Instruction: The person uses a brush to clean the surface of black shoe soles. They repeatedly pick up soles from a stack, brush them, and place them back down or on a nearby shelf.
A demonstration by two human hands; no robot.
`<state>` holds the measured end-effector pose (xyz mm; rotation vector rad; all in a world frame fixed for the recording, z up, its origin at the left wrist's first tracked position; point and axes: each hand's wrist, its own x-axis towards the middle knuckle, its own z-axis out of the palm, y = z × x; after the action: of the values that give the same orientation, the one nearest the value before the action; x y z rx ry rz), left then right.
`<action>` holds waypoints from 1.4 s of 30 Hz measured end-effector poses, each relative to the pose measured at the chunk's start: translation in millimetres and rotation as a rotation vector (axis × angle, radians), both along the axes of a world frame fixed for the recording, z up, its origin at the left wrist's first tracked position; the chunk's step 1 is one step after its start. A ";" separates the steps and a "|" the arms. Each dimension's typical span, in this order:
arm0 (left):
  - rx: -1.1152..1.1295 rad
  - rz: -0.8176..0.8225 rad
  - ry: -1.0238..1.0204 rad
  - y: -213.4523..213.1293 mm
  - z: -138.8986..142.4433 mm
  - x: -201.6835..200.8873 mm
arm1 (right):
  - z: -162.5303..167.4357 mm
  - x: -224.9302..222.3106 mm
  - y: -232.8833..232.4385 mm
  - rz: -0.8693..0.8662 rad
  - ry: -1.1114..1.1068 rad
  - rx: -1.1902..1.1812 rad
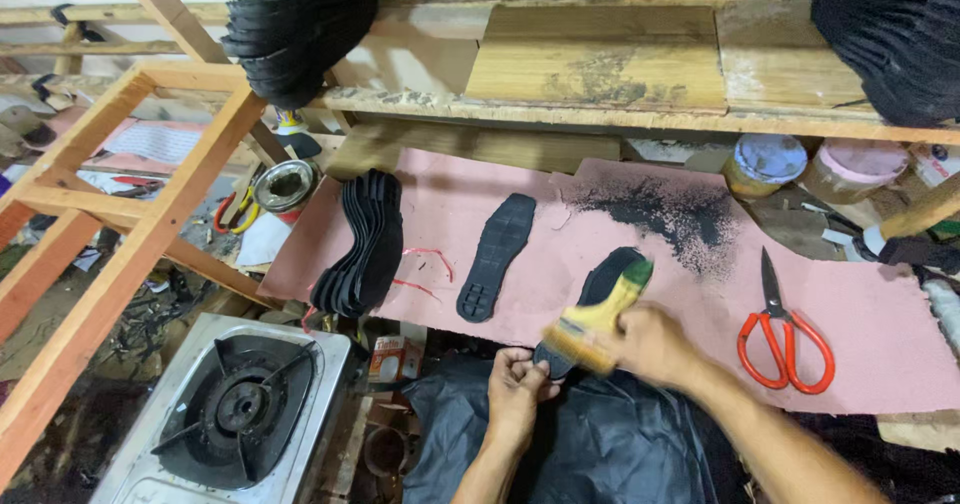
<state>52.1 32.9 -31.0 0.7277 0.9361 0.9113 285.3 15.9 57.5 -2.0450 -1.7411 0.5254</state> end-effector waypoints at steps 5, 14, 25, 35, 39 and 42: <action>-0.025 -0.008 -0.004 -1.0 9.7 -2.8 | 43.1 43.5 32.6 -0.334 -0.058 0.233; -0.201 0.019 -0.216 -6.2 16.2 -11.8 | 41.6 -76.3 -50.0 0.266 -0.060 0.516; -0.129 -0.029 -0.189 -9.0 19.1 -8.8 | 52.3 -38.4 -6.0 0.007 0.146 -0.122; 1.153 0.043 0.833 -25.0 86.1 -18.5 | 48.4 53.1 41.8 -0.347 -0.241 0.326; 1.358 -0.064 0.901 -21.5 104.2 -21.9 | 44.2 41.3 24.7 -0.329 -0.111 0.352; 0.798 -0.110 0.703 -1.3 91.3 -29.1 | 44.2 53.2 13.0 -0.364 0.138 0.451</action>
<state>23.0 31.6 60.3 1.8467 1.1137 0.9403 338.5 28.9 101.7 -1.8809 -1.2280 0.1374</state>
